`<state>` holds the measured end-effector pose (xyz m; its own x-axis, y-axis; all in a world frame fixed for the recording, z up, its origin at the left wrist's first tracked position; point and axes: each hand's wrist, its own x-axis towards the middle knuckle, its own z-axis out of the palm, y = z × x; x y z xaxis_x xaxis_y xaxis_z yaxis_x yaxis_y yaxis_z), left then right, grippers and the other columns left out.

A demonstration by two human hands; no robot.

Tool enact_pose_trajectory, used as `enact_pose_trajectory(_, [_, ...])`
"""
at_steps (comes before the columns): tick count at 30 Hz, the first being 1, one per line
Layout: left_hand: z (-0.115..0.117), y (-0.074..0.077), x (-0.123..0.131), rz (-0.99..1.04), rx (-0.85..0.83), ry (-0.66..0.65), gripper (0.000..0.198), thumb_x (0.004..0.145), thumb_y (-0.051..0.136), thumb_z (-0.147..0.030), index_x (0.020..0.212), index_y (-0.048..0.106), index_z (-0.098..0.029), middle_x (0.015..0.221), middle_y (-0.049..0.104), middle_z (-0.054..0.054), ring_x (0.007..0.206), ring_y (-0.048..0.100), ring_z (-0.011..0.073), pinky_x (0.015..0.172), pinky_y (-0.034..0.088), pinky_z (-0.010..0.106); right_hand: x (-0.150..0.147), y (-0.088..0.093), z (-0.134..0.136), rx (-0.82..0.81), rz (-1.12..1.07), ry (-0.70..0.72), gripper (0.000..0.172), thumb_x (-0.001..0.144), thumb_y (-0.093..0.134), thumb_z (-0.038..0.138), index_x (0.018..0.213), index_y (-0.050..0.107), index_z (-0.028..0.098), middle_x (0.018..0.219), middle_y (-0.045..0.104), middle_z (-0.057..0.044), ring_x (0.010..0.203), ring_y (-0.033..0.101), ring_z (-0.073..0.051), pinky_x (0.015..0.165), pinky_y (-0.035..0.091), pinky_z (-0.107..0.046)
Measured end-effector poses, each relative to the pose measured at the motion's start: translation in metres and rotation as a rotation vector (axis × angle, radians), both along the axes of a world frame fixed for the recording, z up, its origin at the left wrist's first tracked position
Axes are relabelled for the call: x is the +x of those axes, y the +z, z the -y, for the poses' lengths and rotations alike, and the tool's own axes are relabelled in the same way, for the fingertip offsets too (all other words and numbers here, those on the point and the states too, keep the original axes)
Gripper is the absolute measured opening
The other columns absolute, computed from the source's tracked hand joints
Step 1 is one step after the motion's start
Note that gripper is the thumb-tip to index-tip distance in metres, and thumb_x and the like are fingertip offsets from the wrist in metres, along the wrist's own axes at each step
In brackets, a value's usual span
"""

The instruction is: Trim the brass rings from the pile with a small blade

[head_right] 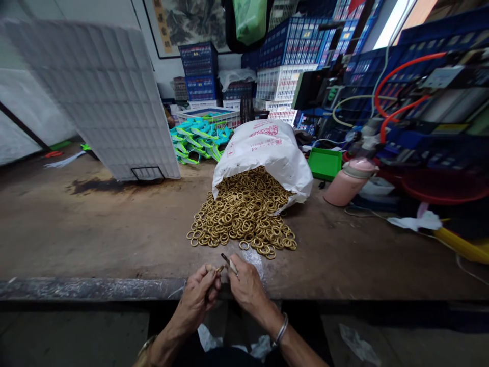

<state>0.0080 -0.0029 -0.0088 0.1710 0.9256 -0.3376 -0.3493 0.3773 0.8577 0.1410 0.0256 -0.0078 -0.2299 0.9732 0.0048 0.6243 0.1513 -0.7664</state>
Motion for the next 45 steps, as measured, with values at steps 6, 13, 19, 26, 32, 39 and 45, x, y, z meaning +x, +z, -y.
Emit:
enact_pose_trajectory(6, [-0.002, 0.002, 0.001, -0.029, 0.0, 0.014, 0.033, 0.072, 0.052, -0.05, 0.073, 0.044, -0.018, 0.055, 0.046, -0.007, 0.035, 0.027, 0.0013, 0.033, 0.019, 0.014, 0.001, -0.001, 0.008, 0.088, 0.198, 0.143, 0.018, 0.066, 0.036, 0.008, 0.074, 0.047, 0.02, 0.059, 0.049, 0.003, 0.052, 0.041, -0.01, 0.052, 0.024, -0.022])
enact_pose_trajectory(13, [-0.001, 0.003, 0.0, -0.064, 0.078, 0.018, 0.037, 0.069, 0.054, -0.052, 0.065, 0.042, -0.017, 0.048, 0.04, -0.008, 0.035, 0.026, 0.0011, 0.035, 0.018, 0.016, 0.002, -0.003, 0.009, 0.114, 0.29, 0.211, 0.023, 0.065, 0.035, 0.007, 0.08, 0.048, 0.019, 0.059, 0.051, 0.003, 0.051, 0.042, -0.01, 0.051, 0.023, -0.023])
enact_pose_trajectory(19, [0.01, 0.017, -0.001, 0.067, 0.038, -0.065, 0.031, 0.074, 0.053, -0.046, 0.066, 0.042, -0.018, 0.051, 0.045, -0.007, 0.034, 0.026, 0.0013, 0.034, 0.017, 0.016, 0.017, -0.01, -0.004, 0.109, 0.537, 0.053, 0.017, 0.072, 0.038, 0.011, 0.083, 0.049, 0.017, 0.061, 0.057, -0.001, 0.052, 0.049, -0.013, 0.049, 0.02, -0.025])
enact_pose_trajectory(26, [0.005, 0.022, -0.001, 0.203, 0.005, -0.049, 0.027, 0.078, 0.049, -0.039, 0.072, 0.052, -0.013, 0.051, 0.049, -0.002, 0.038, 0.035, 0.0042, 0.035, 0.024, 0.016, 0.021, -0.007, -0.028, 0.107, 0.622, -0.213, 0.012, 0.079, 0.042, 0.018, 0.09, 0.046, 0.017, 0.072, 0.063, -0.005, 0.063, 0.058, -0.016, 0.052, 0.023, -0.025])
enact_pose_trajectory(32, [0.001, 0.012, -0.009, 0.385, -0.142, 0.008, 0.02, 0.072, 0.058, -0.025, 0.089, 0.05, -0.017, 0.069, 0.057, 0.001, 0.05, 0.049, 0.0081, 0.037, 0.031, 0.016, 0.018, -0.012, -0.04, 0.093, 0.708, -0.263, 0.015, 0.082, 0.04, 0.024, 0.095, 0.044, 0.017, 0.07, 0.064, -0.008, 0.063, 0.061, -0.02, 0.052, 0.025, -0.026])
enact_pose_trajectory(39, [-0.008, -0.001, -0.012, 0.392, -0.278, 0.142, 0.019, 0.068, 0.064, -0.026, 0.071, 0.05, -0.014, 0.073, 0.058, 0.003, 0.062, 0.057, 0.0113, 0.043, 0.039, 0.017, 0.024, -0.008, -0.035, 0.099, 0.5, -0.17, 0.012, 0.08, 0.038, 0.017, 0.089, 0.046, 0.018, 0.071, 0.062, -0.004, 0.062, 0.057, -0.016, 0.054, 0.027, -0.023])
enact_pose_trajectory(45, [-0.012, 0.005, -0.003, 0.156, -0.073, 0.128, 0.028, 0.068, 0.063, -0.039, 0.079, 0.051, -0.016, 0.058, 0.051, -0.004, 0.045, 0.046, 0.0062, 0.034, 0.028, 0.014, 0.01, 0.0, -0.013, 0.15, 0.142, 0.009, 0.014, 0.075, 0.038, 0.012, 0.083, 0.045, 0.02, 0.069, 0.055, 0.001, 0.061, 0.051, -0.012, 0.057, 0.031, -0.021])
